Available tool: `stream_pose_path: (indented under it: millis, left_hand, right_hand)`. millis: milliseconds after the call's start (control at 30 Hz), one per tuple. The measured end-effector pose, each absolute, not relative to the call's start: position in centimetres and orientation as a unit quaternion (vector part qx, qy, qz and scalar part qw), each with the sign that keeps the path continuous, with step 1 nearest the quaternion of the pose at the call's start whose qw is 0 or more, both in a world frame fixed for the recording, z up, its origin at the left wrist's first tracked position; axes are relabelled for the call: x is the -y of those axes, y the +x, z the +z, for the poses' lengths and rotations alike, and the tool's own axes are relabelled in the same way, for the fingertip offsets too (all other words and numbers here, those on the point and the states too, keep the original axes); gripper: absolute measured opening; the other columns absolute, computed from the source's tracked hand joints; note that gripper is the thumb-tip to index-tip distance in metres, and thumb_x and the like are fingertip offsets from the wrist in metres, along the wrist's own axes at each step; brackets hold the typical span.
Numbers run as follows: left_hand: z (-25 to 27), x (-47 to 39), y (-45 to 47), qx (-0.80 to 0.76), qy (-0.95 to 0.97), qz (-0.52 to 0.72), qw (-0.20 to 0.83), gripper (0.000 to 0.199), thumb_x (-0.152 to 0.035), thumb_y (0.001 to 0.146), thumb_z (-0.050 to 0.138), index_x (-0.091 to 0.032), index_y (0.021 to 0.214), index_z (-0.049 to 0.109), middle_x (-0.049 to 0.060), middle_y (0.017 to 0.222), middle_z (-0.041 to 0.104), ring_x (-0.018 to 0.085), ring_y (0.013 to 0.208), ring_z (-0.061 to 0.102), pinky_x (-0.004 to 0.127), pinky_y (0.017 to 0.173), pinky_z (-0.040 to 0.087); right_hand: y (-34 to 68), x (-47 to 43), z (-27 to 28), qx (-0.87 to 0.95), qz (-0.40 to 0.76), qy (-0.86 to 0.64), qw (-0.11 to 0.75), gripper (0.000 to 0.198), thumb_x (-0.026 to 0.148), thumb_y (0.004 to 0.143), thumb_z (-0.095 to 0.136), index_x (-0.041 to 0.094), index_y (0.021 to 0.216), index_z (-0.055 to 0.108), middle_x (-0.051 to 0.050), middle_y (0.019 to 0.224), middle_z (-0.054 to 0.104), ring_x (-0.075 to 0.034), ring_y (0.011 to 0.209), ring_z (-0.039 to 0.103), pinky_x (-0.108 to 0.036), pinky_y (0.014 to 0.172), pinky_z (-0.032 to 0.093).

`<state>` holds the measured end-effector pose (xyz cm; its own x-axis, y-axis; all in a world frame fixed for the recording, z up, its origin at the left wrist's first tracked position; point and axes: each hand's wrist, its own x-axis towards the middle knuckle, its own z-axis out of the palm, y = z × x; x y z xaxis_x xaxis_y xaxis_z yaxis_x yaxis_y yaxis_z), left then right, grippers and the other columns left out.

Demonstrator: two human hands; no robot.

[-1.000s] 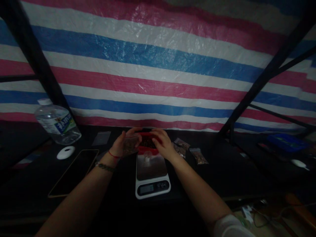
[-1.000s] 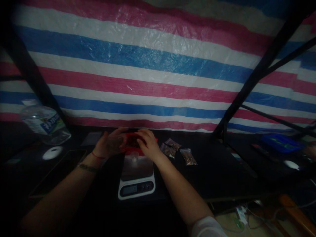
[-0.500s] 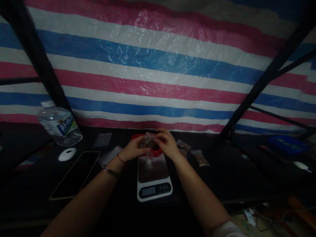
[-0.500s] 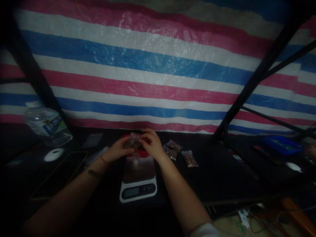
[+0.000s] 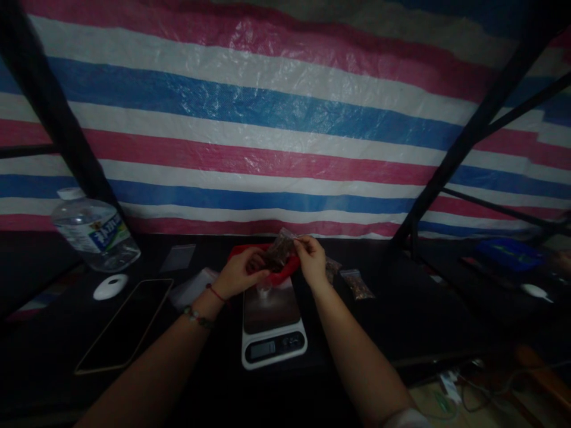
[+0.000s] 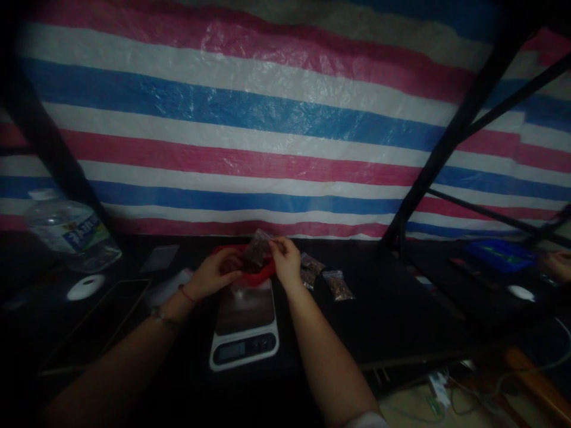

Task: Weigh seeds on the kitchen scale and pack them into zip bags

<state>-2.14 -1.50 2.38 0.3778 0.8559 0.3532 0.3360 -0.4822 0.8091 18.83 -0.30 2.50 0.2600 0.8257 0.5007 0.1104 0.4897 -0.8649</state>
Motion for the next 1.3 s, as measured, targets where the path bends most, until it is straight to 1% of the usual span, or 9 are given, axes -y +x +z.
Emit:
stream_pose_path:
  millis: [67,233,367,467,600,767,933,1133,1300]
  left_hand:
    - [2.6,1.5,-2.5,-0.391,0.799,0.35,0.294,0.045,-0.045,0.067,0.073,-0.021,0.104,0.062,0.005,0.084,0.07,0.02,0.073,0.067,0.031,0.066,0.052]
    - [2.9,1.7,-3.0,-0.346,0.862,0.273,0.248,0.044,-0.047,0.065,0.075,-0.022,0.1,0.066,0.005,0.092,0.071,0.021,0.082,0.067,0.029,0.073,0.05]
    - [2.9,2.0,-2.8,-0.323,0.883,0.235,0.246,0.043,-0.048,0.064,0.076,-0.022,0.097,0.069,0.004,0.086,0.071,0.02,0.075,0.066,0.028,0.067,0.048]
    - [2.8,2.2,-2.4,-0.306,0.875,0.284,0.245,0.043,-0.047,0.066,0.074,-0.021,0.099,0.068,0.005,0.086,0.071,0.019,0.076,0.065,0.027,0.068,0.049]
    - [2.3,1.6,-1.9,-0.398,0.771,0.445,0.221,0.028,-0.044,0.08,0.058,-0.017,0.083,0.064,0.004,0.074,0.067,0.017,0.067,0.062,0.028,0.063,0.049]
    - [0.9,0.3,-1.1,-0.395,0.693,0.478,0.368,0.041,-0.044,0.071,0.069,-0.017,0.102,0.062,0.008,0.095,0.071,0.021,0.083,0.068,0.034,0.075,0.055]
    - [-0.5,-0.4,-0.7,-0.372,0.627,0.484,0.484,0.042,-0.044,0.067,0.073,-0.015,0.095,0.06,0.008,0.089,0.071,0.021,0.078,0.069,0.037,0.075,0.056]
    - [-0.5,-0.9,-0.8,-0.376,0.621,0.497,0.475,0.047,-0.051,0.063,0.075,-0.014,0.09,0.062,0.007,0.089,0.072,0.022,0.081,0.069,0.037,0.078,0.055]
    - [0.0,-0.6,-0.8,-0.377,0.629,0.508,0.452,0.051,-0.052,0.062,0.075,-0.015,0.095,0.064,0.008,0.092,0.073,0.023,0.084,0.069,0.038,0.08,0.056]
  right_hand:
    - [19.4,0.0,2.5,0.547,0.253,-0.435,0.669,0.02,0.038,0.076,0.062,0.019,0.083,0.062,0.001,0.07,0.061,-0.014,0.061,0.057,-0.026,0.06,0.049]
    - [19.7,-0.4,2.2,0.537,0.257,-0.439,0.673,0.022,0.04,0.076,0.062,0.019,0.081,0.062,0.0,0.071,0.062,-0.015,0.063,0.057,-0.026,0.062,0.049]
    - [19.7,-1.0,1.5,0.555,0.304,-0.447,0.632,0.023,0.041,0.073,0.064,0.018,0.078,0.064,0.001,0.067,0.062,-0.014,0.061,0.057,-0.026,0.06,0.047]
    - [19.6,-1.2,1.3,0.535,0.349,-0.44,0.631,0.024,0.041,0.073,0.065,0.018,0.078,0.063,0.002,0.066,0.061,-0.013,0.058,0.056,-0.024,0.057,0.047]
    - [18.7,-0.8,1.5,0.482,0.421,-0.404,0.654,0.026,0.042,0.07,0.069,0.019,0.078,0.062,0.004,0.062,0.057,-0.011,0.051,0.052,-0.022,0.049,0.046]
    - [17.4,0.0,1.6,0.435,0.489,-0.365,0.661,0.029,0.039,0.065,0.075,0.02,0.083,0.063,0.003,0.071,0.061,-0.011,0.062,0.058,-0.023,0.056,0.052]
    - [16.6,0.7,1.3,0.448,0.541,-0.32,0.636,0.053,0.035,0.064,0.078,0.024,0.112,0.059,-0.002,0.097,0.068,-0.016,0.083,0.065,-0.026,0.068,0.054]
    - [16.4,1.1,1.3,0.542,0.556,-0.367,0.513,0.032,0.03,0.066,0.074,0.02,0.095,0.068,-0.003,0.084,0.071,-0.015,0.066,0.065,-0.025,0.056,0.051]
    - [16.1,0.9,1.1,0.549,0.552,-0.345,0.525,0.037,0.025,0.061,0.075,0.021,0.097,0.067,-0.001,0.091,0.073,-0.017,0.077,0.068,-0.03,0.073,0.054]
